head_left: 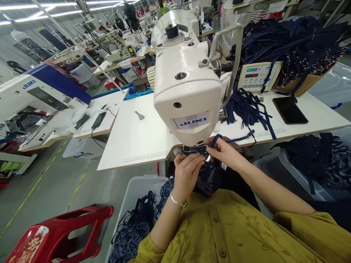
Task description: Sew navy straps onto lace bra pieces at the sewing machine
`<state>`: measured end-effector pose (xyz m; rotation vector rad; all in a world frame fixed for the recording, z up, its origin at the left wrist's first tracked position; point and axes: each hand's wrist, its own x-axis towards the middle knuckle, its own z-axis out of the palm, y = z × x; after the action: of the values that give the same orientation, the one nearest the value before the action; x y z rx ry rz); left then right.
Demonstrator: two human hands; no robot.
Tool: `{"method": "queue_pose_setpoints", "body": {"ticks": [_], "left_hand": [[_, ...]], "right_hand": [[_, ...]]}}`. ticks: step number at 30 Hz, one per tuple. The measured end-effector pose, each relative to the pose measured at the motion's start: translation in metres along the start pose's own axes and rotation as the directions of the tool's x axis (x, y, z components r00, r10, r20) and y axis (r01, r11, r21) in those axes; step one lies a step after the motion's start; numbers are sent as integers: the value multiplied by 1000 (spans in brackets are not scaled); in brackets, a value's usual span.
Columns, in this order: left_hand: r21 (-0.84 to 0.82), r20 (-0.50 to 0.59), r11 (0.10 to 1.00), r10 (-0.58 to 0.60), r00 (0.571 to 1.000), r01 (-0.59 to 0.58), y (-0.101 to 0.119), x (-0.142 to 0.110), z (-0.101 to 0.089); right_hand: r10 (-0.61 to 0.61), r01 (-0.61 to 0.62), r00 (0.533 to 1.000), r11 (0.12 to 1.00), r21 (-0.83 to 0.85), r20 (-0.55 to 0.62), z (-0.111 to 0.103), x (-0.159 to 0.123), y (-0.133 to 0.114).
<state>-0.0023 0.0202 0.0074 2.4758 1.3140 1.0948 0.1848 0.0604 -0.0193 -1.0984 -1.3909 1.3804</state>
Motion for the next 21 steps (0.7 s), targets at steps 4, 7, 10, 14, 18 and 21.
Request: {"method": "queue_pose_setpoints", "body": {"ticks": [4, 7, 10, 14, 18, 21], "left_hand": [[-61, 1, 996, -69, 998, 69, -8, -3, -1], [-75, 12, 995, -62, 998, 62, -8, -3, -1], [-47, 21, 999, -16, 1000, 17, -6, -3, -1], [15, 25, 999, 42, 999, -42, -3, -1, -1], [55, 40, 996, 68, 997, -70, -1, 0, -1], [81, 41, 992, 91, 995, -94, 0, 1, -2]], "right_hand": [[-6, 7, 1000, 1000, 23, -16, 3, -2, 3], [0, 2, 1000, 999, 38, -29, 6, -3, 4], [-3, 5, 999, 999, 52, -45, 8, -5, 3], [-1, 4, 999, 998, 68, -46, 10, -6, 2], [-9, 13, 998, 998, 68, -55, 11, -6, 2], [-10, 13, 999, 998, 62, -53, 10, -6, 3]]}}
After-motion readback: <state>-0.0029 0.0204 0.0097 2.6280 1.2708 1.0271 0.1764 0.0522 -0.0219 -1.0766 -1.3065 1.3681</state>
